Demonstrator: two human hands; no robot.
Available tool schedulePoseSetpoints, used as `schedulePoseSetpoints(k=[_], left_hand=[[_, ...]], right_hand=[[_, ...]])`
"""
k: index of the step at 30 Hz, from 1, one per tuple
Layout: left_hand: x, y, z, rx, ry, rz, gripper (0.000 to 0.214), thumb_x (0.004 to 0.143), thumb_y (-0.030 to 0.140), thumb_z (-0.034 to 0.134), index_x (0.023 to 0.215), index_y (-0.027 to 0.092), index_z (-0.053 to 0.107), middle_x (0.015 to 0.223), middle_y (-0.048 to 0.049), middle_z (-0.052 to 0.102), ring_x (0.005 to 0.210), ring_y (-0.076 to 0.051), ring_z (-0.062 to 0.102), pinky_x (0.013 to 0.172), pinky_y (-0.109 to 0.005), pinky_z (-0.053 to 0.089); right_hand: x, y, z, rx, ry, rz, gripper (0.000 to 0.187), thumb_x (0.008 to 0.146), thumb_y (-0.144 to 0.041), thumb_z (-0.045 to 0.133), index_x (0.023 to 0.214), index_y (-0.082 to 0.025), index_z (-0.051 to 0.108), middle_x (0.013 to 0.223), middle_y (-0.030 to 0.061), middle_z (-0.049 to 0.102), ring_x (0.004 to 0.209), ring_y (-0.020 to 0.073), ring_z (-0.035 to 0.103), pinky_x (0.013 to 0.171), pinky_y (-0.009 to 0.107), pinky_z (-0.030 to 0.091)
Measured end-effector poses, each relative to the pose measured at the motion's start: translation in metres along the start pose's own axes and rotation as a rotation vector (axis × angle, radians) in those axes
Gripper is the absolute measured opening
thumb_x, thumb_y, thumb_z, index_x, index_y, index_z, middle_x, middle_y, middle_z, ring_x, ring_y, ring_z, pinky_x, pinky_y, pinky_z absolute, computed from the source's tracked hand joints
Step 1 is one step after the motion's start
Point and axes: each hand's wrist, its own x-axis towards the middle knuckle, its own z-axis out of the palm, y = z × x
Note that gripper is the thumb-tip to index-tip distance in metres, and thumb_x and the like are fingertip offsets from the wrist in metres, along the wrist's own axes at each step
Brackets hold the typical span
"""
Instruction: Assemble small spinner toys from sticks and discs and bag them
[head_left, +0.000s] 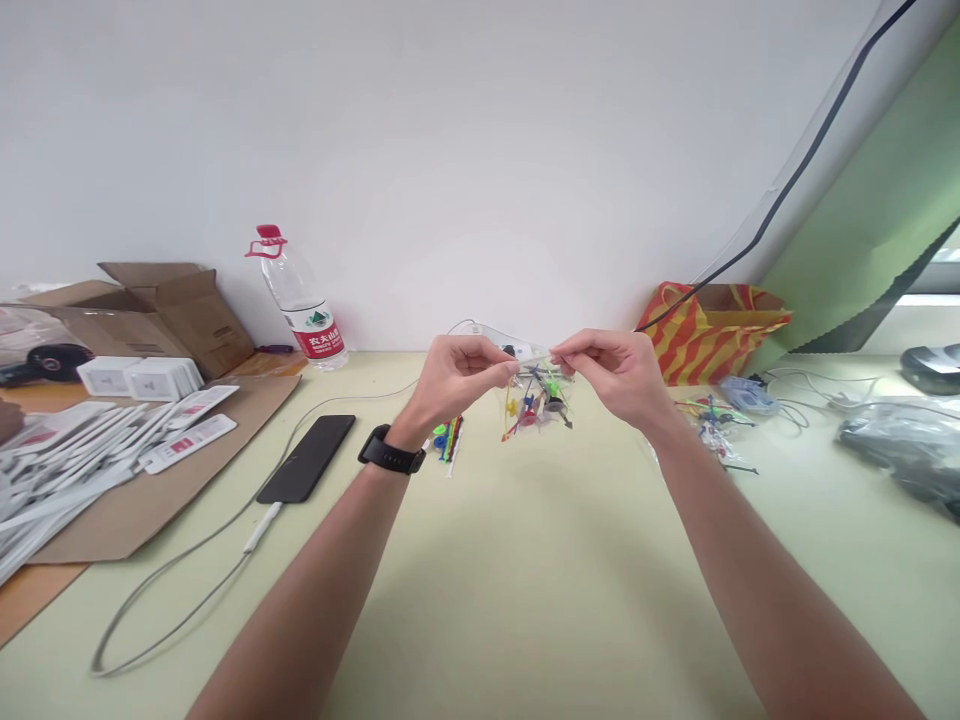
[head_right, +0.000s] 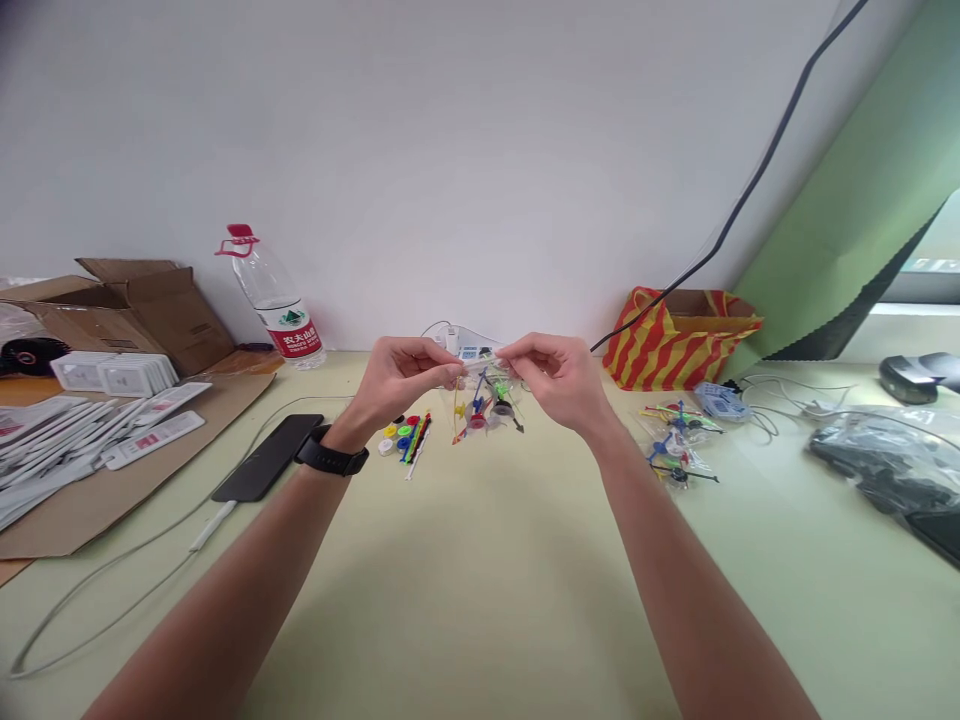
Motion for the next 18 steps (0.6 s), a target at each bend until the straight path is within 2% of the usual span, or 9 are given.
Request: schedulePoseSetpoints(k=[3, 6, 10, 15, 18], left_hand=[[0.000, 0.002, 0.002, 0.027, -0.002, -0.001, 0.032, 0.077, 0.043, 0.085, 0.090, 0.015, 0.076, 0.083, -0.0092, 0.076, 0.076, -0.022, 0.074, 0.070, -0.034, 0.061], [0.001, 0.005, 0.003, 0.114, -0.064, 0.023, 0.031, 0.085, 0.044, 0.079, 0.102, 0.018, 0.078, 0.087, -0.0080, 0.076, 0.079, -0.021, 0.072, 0.073, -0.033, 0.059], [0.001, 0.009, 0.004, 0.231, -0.115, 0.070, 0.026, 0.092, 0.043, 0.070, 0.094, 0.019, 0.080, 0.086, -0.0074, 0.075, 0.077, -0.019, 0.069, 0.069, -0.031, 0.055], [0.000, 0.011, 0.005, 0.293, -0.115, 0.064, 0.026, 0.092, 0.043, 0.069, 0.092, 0.020, 0.081, 0.082, -0.0064, 0.075, 0.072, -0.018, 0.067, 0.065, -0.029, 0.054], [0.000, 0.012, 0.007, 0.262, -0.125, 0.034, 0.028, 0.091, 0.044, 0.070, 0.094, 0.020, 0.082, 0.080, -0.0057, 0.075, 0.069, -0.018, 0.067, 0.063, -0.029, 0.056]], right_hand=[[0.000, -0.003, -0.002, -0.016, -0.014, -0.017, 0.022, 0.091, -0.042, 0.070, 0.088, -0.022, 0.078, 0.082, 0.0070, 0.074, 0.081, 0.0238, 0.069, 0.078, 0.041, 0.058], [0.000, -0.006, -0.003, -0.026, -0.088, -0.004, 0.022, 0.088, -0.043, 0.075, 0.094, -0.022, 0.076, 0.091, 0.0070, 0.074, 0.086, 0.0243, 0.069, 0.081, 0.040, 0.058], [0.000, -0.007, -0.001, -0.083, -0.182, 0.046, 0.032, 0.088, -0.051, 0.074, 0.104, -0.023, 0.076, 0.097, 0.0071, 0.075, 0.087, 0.0240, 0.068, 0.079, 0.038, 0.057], [0.000, -0.005, -0.002, -0.097, -0.274, 0.115, 0.038, 0.088, -0.058, 0.071, 0.095, -0.020, 0.077, 0.094, 0.0073, 0.076, 0.088, 0.0237, 0.067, 0.079, 0.037, 0.054], [0.000, -0.005, -0.004, -0.049, -0.316, 0.166, 0.040, 0.085, -0.059, 0.075, 0.092, -0.019, 0.075, 0.088, 0.0056, 0.074, 0.081, 0.0208, 0.064, 0.072, 0.034, 0.051]])
